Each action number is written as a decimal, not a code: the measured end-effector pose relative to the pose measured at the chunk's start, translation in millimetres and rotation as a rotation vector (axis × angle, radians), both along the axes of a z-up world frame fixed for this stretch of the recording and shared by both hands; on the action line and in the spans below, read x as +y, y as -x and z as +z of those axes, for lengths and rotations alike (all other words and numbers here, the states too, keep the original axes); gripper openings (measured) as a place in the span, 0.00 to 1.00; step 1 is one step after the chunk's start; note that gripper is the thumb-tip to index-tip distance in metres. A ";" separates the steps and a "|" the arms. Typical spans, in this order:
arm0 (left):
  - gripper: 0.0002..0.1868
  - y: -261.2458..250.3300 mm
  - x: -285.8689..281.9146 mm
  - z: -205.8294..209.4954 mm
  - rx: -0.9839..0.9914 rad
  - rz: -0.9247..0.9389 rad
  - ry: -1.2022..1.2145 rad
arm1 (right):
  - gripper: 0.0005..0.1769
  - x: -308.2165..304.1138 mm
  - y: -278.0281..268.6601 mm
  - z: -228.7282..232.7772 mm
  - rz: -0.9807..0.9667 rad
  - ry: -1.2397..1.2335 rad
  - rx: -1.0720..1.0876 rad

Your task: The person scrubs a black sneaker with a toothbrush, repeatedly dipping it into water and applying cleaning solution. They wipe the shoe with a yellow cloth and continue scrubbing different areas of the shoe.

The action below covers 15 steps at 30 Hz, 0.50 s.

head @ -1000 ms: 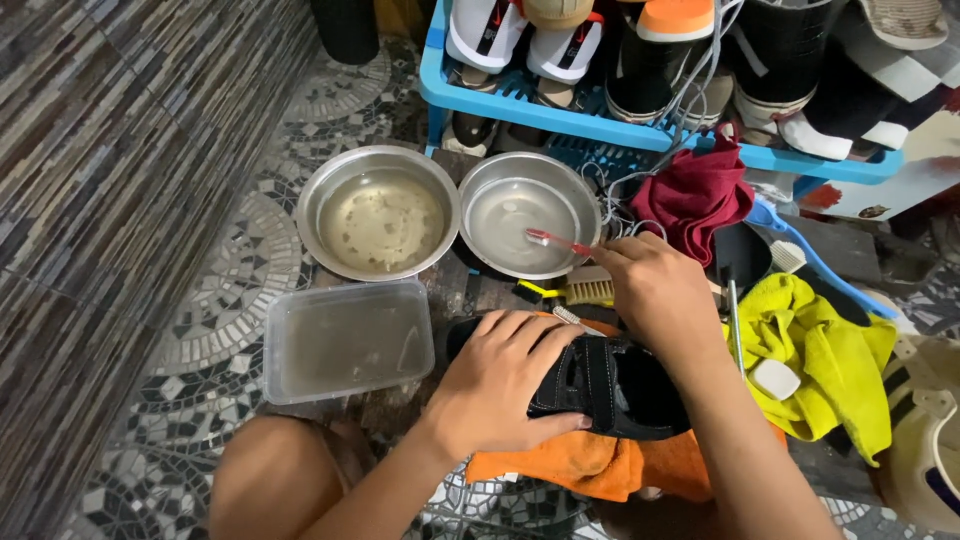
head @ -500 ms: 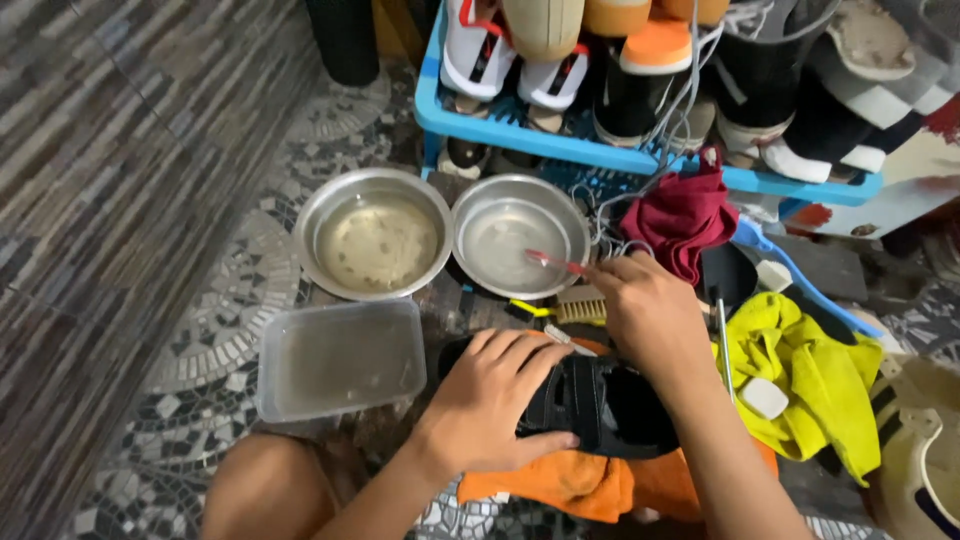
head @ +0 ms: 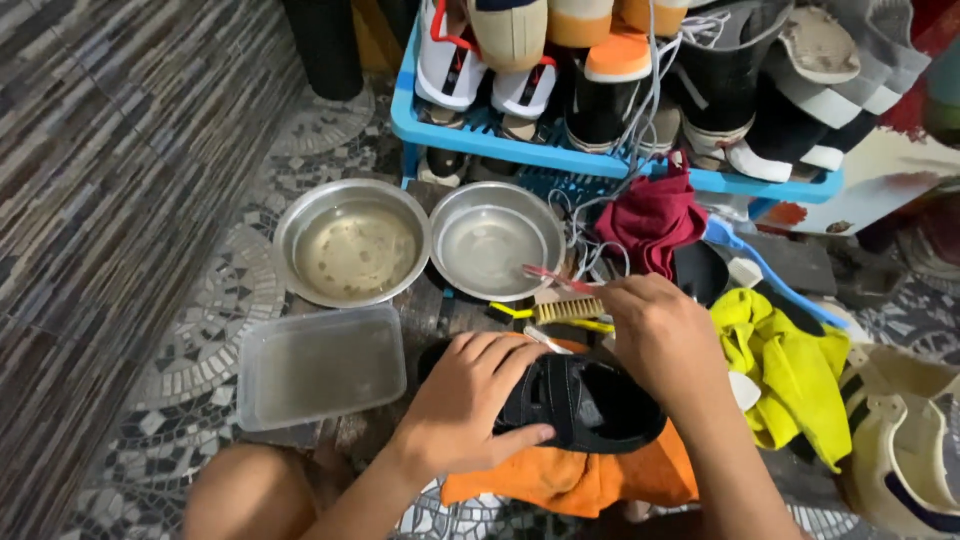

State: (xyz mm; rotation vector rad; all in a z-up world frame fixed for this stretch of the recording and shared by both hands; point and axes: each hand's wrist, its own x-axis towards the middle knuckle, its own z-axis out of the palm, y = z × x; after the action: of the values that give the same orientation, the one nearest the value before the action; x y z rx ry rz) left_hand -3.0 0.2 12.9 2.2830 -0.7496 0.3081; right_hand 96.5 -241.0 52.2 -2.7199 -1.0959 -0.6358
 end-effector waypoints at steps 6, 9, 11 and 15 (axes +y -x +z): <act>0.38 1.6 -1.0 -1.9 -0.079 0.023 -0.012 | 0.08 -10.0 9.8 6.3 -0.020 -0.075 0.052; 0.35 2.5 0.0 -1.2 -0.023 0.001 0.043 | 0.08 -10.3 17.4 14.7 -0.041 -0.097 0.093; 0.35 4.0 0.3 -0.5 -0.037 0.004 0.037 | 0.09 -13.3 18.6 12.4 -0.048 -0.122 0.121; 0.34 4.3 -1.5 -0.9 -0.077 0.012 0.028 | 0.11 -18.7 20.2 12.3 -0.083 -0.180 0.250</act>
State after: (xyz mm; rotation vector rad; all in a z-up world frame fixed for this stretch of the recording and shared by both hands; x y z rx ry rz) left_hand -7.3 -1.3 11.9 2.2609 -0.7663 0.4110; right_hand 76.3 -259.7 64.5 -2.6117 -0.8294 -0.3705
